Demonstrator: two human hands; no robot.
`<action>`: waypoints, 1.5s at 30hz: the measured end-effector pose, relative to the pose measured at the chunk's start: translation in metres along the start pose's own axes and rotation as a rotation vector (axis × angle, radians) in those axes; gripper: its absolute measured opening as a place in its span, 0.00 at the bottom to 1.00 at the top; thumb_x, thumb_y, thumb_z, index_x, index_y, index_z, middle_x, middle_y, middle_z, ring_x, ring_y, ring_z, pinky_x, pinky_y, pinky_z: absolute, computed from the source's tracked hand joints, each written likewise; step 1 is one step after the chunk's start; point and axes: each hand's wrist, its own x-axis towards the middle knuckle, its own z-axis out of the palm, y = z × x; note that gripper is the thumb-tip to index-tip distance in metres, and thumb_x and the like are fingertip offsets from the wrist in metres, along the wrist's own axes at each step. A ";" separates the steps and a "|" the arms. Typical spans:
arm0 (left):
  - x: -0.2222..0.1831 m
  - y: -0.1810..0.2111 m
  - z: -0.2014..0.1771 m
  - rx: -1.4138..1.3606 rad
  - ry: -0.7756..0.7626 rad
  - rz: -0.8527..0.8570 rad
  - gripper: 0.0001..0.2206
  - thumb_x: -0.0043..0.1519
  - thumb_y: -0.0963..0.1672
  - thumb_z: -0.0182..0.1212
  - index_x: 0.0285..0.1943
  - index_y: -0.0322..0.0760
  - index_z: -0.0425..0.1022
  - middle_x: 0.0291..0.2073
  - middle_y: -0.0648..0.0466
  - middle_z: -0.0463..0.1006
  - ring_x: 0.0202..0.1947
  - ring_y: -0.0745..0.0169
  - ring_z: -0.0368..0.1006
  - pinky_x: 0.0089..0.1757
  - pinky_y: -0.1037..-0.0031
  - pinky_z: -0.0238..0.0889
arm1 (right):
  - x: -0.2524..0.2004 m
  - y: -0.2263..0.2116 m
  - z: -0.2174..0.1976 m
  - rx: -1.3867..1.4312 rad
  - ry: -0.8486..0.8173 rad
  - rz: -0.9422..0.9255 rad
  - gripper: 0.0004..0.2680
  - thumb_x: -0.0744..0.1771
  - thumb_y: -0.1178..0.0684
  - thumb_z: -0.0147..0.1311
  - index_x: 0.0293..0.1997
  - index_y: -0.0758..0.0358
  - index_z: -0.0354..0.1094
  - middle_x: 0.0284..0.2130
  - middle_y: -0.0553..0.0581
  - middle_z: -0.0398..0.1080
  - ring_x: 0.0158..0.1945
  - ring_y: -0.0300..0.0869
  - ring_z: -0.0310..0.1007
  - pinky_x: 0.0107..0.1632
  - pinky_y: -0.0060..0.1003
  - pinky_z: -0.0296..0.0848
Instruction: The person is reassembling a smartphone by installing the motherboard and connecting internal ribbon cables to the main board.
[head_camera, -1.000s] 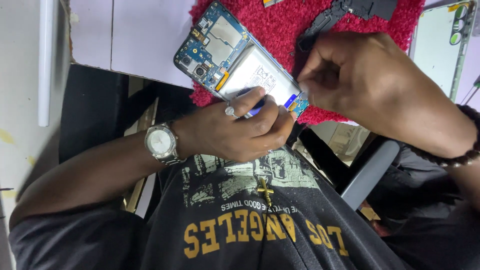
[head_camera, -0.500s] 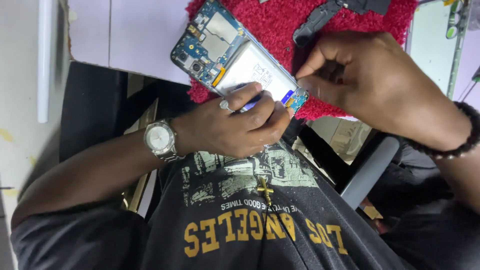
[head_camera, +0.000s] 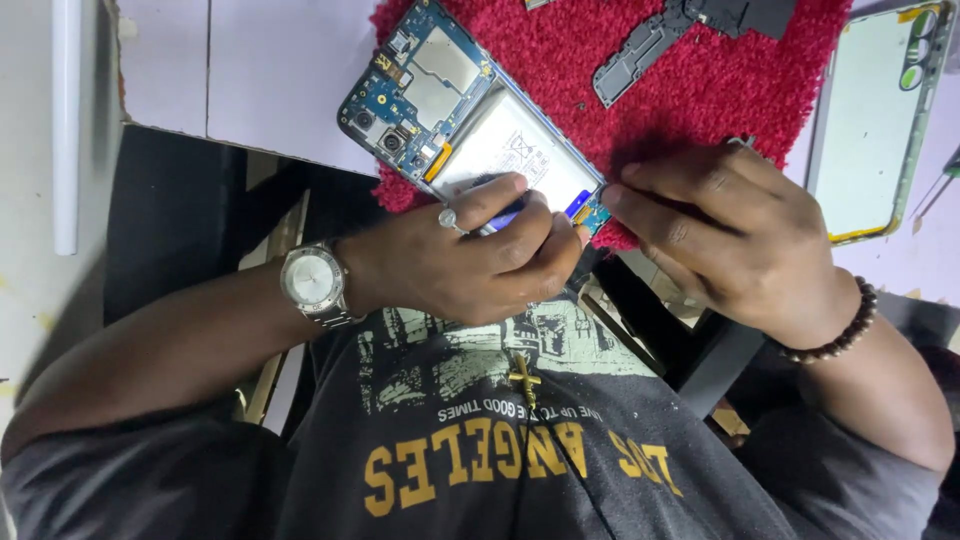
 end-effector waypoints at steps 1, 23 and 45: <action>-0.001 0.000 0.000 0.000 -0.003 -0.001 0.05 0.74 0.44 0.58 0.52 0.45 0.79 0.45 0.61 0.76 0.49 0.67 0.72 0.57 0.69 0.64 | 0.000 0.000 0.001 -0.019 0.006 -0.024 0.07 0.74 0.63 0.58 0.57 0.74 0.78 0.50 0.70 0.77 0.50 0.57 0.79 0.52 0.49 0.78; -0.004 0.001 0.001 -0.019 0.012 -0.016 0.06 0.75 0.45 0.57 0.53 0.46 0.80 0.45 0.62 0.76 0.49 0.66 0.72 0.60 0.67 0.63 | 0.015 0.005 -0.009 -0.145 -0.054 -0.209 0.07 0.73 0.67 0.56 0.55 0.78 0.79 0.51 0.70 0.80 0.54 0.52 0.83 0.58 0.43 0.84; -0.002 -0.001 0.001 -0.026 0.025 -0.013 0.06 0.74 0.45 0.57 0.52 0.45 0.80 0.45 0.61 0.76 0.48 0.65 0.72 0.57 0.69 0.65 | 0.014 0.005 -0.008 -0.231 -0.084 -0.253 0.07 0.73 0.67 0.58 0.56 0.74 0.78 0.50 0.65 0.80 0.52 0.52 0.83 0.56 0.43 0.82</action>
